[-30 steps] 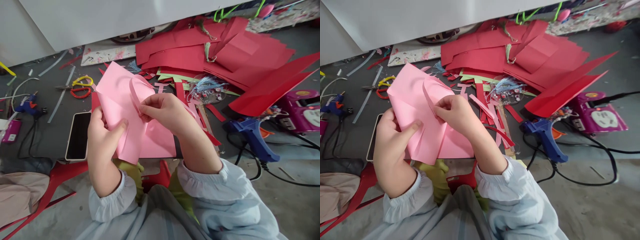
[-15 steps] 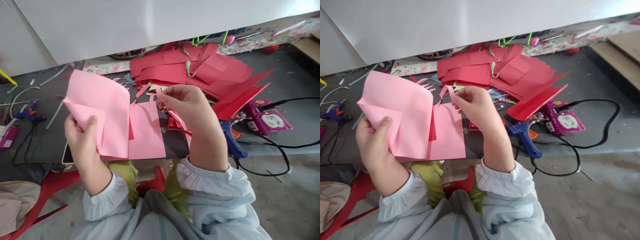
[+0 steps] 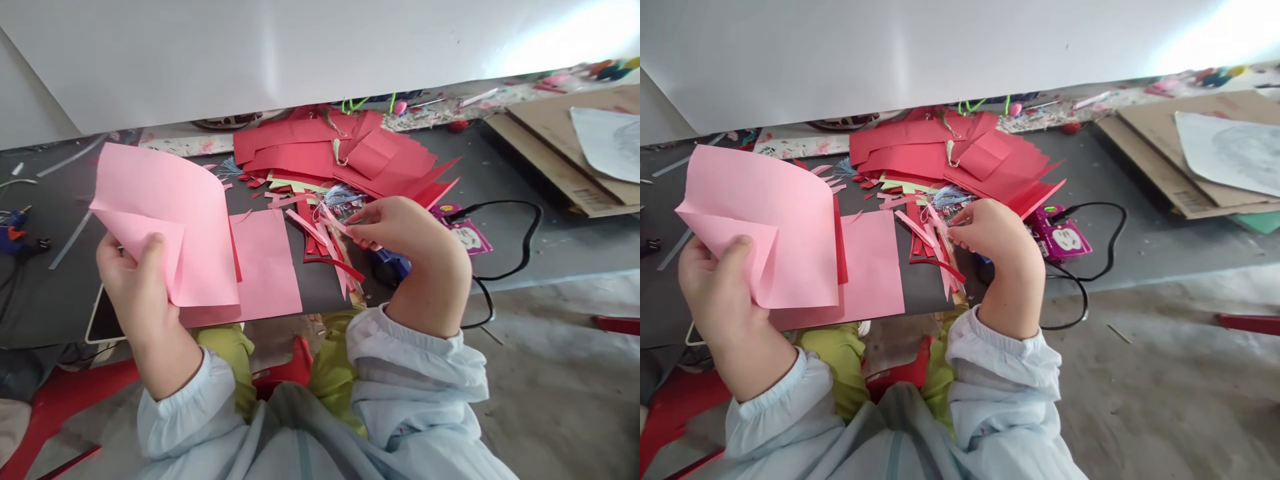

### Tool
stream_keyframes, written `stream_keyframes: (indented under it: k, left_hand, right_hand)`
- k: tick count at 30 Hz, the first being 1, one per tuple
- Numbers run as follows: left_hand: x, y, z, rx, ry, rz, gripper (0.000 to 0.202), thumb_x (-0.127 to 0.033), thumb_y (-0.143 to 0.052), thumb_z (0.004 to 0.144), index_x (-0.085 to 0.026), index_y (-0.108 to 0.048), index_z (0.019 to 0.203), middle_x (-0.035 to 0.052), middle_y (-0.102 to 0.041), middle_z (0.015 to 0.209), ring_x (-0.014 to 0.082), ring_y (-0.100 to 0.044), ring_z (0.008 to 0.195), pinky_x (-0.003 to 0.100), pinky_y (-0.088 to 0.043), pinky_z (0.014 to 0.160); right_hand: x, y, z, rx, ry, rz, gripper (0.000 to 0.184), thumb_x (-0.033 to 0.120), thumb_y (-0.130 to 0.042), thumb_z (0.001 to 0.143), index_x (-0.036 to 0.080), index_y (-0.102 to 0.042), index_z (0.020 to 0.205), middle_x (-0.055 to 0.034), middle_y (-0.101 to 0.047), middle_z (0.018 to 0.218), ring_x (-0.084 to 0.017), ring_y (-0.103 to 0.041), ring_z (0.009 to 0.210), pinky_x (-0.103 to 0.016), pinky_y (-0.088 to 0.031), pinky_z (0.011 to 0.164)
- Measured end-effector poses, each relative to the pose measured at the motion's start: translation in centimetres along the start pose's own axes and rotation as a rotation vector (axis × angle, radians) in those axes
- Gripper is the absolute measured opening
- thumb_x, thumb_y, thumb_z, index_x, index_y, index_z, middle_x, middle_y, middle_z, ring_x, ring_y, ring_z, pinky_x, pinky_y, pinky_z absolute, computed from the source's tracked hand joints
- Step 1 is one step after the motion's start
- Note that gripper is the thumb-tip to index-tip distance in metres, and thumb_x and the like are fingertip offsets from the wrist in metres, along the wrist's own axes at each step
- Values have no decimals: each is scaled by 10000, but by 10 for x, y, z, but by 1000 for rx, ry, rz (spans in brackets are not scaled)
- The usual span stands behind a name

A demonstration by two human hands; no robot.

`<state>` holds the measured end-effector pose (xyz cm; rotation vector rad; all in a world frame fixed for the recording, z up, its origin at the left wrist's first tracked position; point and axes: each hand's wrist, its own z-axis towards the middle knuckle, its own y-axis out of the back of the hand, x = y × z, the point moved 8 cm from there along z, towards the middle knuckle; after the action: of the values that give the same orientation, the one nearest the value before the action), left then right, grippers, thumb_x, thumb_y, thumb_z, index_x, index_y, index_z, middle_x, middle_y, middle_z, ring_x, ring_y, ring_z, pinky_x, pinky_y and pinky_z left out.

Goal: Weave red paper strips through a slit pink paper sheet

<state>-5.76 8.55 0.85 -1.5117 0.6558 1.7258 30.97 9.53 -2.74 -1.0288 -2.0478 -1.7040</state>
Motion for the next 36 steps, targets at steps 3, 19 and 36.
stream_keyframes:
  k: [3, 19, 36]
  left_hand:
    - [3, -3, -1, 16, 34, 21, 435, -180, -734, 523, -165, -594, 934, -4, -650, 872, 181, -637, 842, 361, -560, 803]
    - [42, -61, -41, 425, 131, 85, 632, -340, -774, 698, -240, -440, 1225, 121, -686, 1250, 268, -701, 1120, 427, -575, 972]
    - [41, -83, -89, 1023, 138, 339, 588, -563, -744, 804, -246, -546, 1257, 113, -609, 1315, 219, -645, 1006, 396, -557, 859]
  right_hand:
    - [-2, 4, 0, -69, 20, -69, 188, 239, -695, 697, 227, -651, 514, -13, -620, 484, -161, -524, 471, -316, -352, 487]
    - [110, -50, -35, 9, 553, 370, 342, 484, -561, 946, 183, -669, 824, -19, -690, 784, -119, -545, 668, -270, -366, 627]
    - [98, -16, -45, -269, 456, 202, 122, 228, -667, 793, 221, -569, 721, -8, -624, 726, -149, -554, 670, -319, -423, 654]
